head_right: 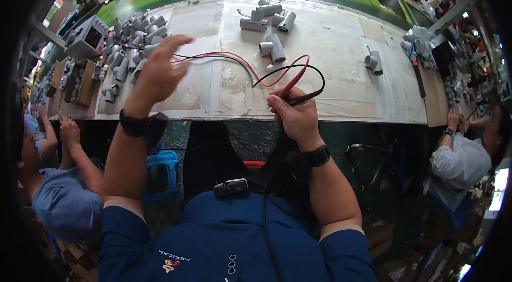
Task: The person tests a plastic component with a multimeter probe, sets it aside, and picks up a T-shaped plastic part. They inspect the T-shaped part, insert a small wire into a hole, and press it into place before setting it down.
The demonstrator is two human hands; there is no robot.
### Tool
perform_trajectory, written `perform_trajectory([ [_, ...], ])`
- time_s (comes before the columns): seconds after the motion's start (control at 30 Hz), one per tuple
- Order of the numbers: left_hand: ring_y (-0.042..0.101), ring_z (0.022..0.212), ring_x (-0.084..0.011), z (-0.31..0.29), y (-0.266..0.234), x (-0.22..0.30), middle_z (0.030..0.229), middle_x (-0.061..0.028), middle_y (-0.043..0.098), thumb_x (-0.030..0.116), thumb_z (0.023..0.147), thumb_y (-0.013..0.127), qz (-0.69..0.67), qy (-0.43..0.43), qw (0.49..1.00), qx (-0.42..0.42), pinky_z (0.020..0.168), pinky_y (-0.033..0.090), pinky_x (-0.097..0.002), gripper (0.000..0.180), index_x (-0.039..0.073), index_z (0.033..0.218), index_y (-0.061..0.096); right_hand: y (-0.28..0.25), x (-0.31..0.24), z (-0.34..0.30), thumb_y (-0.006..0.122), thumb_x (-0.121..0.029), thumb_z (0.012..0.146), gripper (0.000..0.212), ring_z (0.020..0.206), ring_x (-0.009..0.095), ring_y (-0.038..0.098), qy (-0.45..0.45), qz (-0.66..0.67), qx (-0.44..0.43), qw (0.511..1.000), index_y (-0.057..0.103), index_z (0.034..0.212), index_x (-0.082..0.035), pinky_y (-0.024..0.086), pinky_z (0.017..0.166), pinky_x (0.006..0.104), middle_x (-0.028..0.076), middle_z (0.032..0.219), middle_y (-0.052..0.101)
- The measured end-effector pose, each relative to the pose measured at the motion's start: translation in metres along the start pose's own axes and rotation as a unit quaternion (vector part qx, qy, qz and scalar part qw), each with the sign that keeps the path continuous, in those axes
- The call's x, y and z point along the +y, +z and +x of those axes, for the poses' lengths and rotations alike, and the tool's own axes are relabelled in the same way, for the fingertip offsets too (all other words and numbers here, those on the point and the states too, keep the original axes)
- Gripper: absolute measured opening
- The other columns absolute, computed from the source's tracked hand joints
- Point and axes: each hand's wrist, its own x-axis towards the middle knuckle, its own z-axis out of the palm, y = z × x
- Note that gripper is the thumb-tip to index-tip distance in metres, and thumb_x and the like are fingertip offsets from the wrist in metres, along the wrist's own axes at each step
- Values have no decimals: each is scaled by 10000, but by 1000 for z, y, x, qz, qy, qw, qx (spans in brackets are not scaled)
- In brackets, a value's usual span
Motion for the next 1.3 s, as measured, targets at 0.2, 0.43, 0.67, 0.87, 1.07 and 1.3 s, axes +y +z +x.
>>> perform_trajectory([
  [0.2,451,1469,-307,105,105,37,1508,-115,565,61,905,682,81,290,944,-134,1233,371,-429,429,95,1331,645,-5,2,-4,726,-113,992,130,635,98,615,-9,31,-16,999,700,1036,7,500,578,222,49,818,694],
  [0.43,573,1281,-303,136,118,63,1268,-94,666,181,852,790,270,232,889,-289,1111,444,-433,401,65,1220,678,-5,6,-6,728,-84,982,103,634,93,612,-4,42,-17,999,703,1033,2,496,574,223,47,811,694],
  [0.67,659,1013,-295,110,99,16,1074,-159,670,332,814,873,108,88,978,-156,910,533,-398,489,47,1159,678,-6,0,-2,720,-102,992,104,620,90,609,3,43,-27,999,706,1029,-6,491,567,216,43,809,697],
  [0.87,685,798,-234,64,78,-5,1002,-163,679,360,881,841,38,-97,990,-95,702,569,-352,461,24,1139,660,-4,-3,2,712,-122,1001,114,613,91,609,9,38,-20,999,706,1027,-12,486,546,212,47,809,702],
  [1.07,688,753,-152,-9,58,-3,967,-90,710,318,971,755,-435,-310,845,29,645,557,-284,372,25,1174,648,6,-8,8,707,-128,1002,122,614,110,627,46,40,2,998,696,1038,-11,507,523,227,69,823,709],
  [1.3,705,808,-226,-108,73,43,952,-141,700,206,929,772,-471,-272,829,130,709,578,-396,367,-13,1181,621,46,-10,19,708,-130,1001,138,625,129,646,77,60,-16,995,689,1048,-2,525,523,241,80,836,711],
])
